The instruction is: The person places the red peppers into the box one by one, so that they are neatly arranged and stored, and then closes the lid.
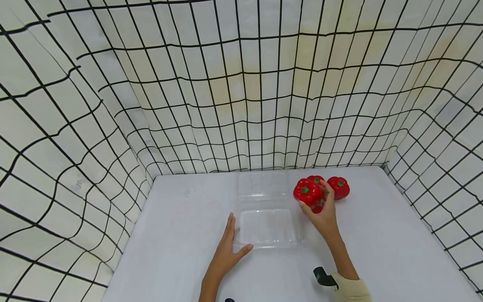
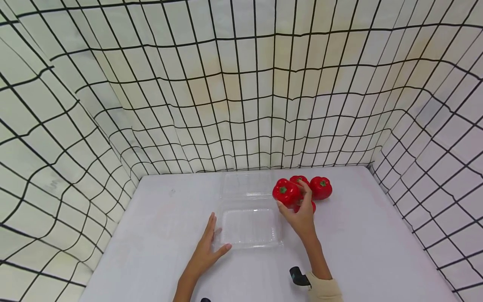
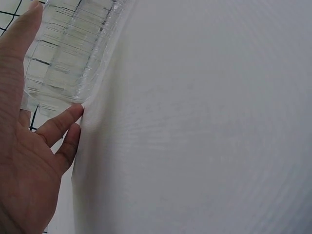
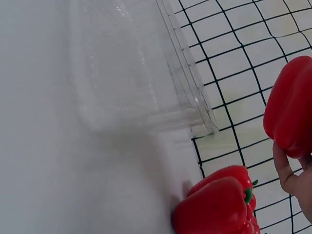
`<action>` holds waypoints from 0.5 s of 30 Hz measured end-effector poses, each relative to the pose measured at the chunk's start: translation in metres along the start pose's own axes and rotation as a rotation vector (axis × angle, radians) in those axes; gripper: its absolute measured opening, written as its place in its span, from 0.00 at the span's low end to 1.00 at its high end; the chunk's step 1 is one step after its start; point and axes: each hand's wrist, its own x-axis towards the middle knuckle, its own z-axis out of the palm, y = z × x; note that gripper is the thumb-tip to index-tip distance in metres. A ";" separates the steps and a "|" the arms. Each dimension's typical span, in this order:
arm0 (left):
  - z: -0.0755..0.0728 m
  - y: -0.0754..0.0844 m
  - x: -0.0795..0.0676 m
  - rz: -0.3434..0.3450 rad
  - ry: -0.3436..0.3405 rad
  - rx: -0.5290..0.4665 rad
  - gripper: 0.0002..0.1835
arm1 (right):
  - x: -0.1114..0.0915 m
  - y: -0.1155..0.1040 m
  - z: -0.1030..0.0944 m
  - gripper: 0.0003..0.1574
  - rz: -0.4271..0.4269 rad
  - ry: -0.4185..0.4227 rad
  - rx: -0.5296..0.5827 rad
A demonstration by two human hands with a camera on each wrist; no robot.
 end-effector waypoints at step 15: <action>0.001 0.001 0.001 -0.057 0.004 -0.015 0.57 | -0.008 -0.007 0.041 0.53 0.057 -0.175 0.033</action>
